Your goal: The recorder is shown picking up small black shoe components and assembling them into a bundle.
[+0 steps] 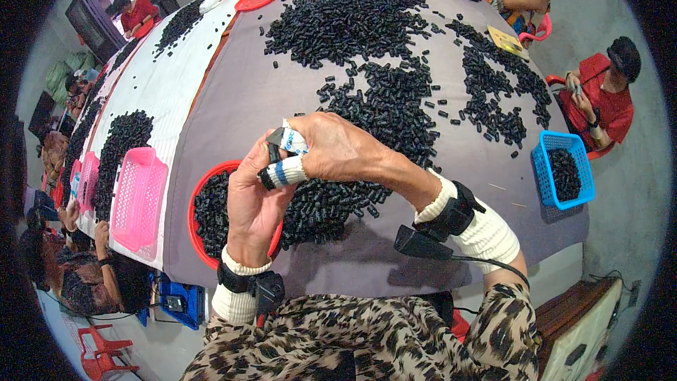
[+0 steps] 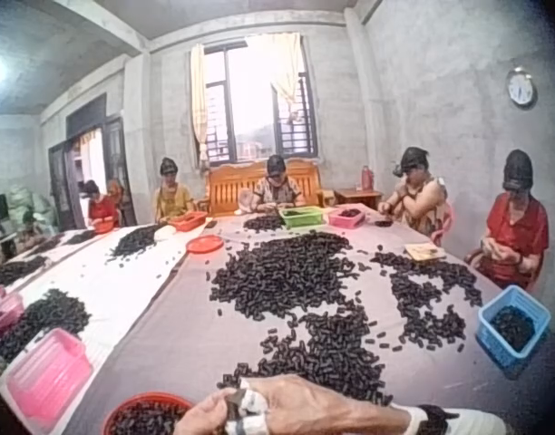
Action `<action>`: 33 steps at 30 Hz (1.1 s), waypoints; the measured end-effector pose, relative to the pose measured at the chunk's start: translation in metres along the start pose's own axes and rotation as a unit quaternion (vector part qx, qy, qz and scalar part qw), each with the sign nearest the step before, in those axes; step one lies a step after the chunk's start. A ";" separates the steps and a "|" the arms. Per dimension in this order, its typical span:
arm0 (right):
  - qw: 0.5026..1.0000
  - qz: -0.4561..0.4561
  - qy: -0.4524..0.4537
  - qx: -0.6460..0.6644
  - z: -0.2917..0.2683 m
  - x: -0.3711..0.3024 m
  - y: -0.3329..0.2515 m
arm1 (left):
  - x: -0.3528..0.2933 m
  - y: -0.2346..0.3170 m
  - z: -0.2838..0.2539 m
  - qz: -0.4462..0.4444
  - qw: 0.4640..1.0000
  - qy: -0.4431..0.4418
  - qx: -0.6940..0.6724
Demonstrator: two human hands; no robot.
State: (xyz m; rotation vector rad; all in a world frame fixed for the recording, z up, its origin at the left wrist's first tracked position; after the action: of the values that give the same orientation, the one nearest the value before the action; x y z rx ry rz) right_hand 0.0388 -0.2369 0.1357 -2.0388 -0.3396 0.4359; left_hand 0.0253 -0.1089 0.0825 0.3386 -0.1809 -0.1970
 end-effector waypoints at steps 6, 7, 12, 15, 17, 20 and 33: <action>0.998 -0.007 0.024 -0.050 -0.002 -0.002 -0.003 | -0.001 0.000 0.005 0.004 1.000 -0.001 0.012; 0.998 -0.007 0.023 -0.049 -0.002 -0.002 -0.004 | -0.002 0.000 0.004 0.007 1.000 -0.002 0.017; 0.997 -0.036 0.035 -0.058 -0.002 -0.002 -0.005 | -0.002 0.000 -0.001 0.015 0.999 0.010 0.045; 0.996 -0.038 0.042 -0.068 -0.001 -0.002 -0.003 | -0.002 0.000 -0.002 0.022 0.999 0.008 0.048; 0.996 -0.038 0.042 -0.069 -0.001 -0.002 -0.002 | -0.001 0.000 -0.001 0.026 0.997 0.016 0.066; 0.997 -0.045 0.039 -0.059 0.000 -0.001 0.000 | -0.002 0.001 -0.002 0.033 0.997 0.005 0.072; 0.999 0.004 0.036 0.015 0.002 0.001 0.005 | -0.003 0.002 0.002 0.018 0.999 0.006 0.026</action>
State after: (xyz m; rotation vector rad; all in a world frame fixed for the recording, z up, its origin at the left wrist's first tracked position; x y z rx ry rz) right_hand 0.0387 -0.2369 0.1303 -2.0217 -0.2806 0.3694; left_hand 0.0226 -0.1067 0.0847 0.3887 -0.1808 -0.1540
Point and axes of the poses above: each hand's wrist, its own x-axis towards the middle knuckle, its own z-axis out of the palm, y = z × x, the point moved 3 cm from there along x, towards the middle knuckle, and after that the axes turned 14 degrees about z, right-handed, at the moved point
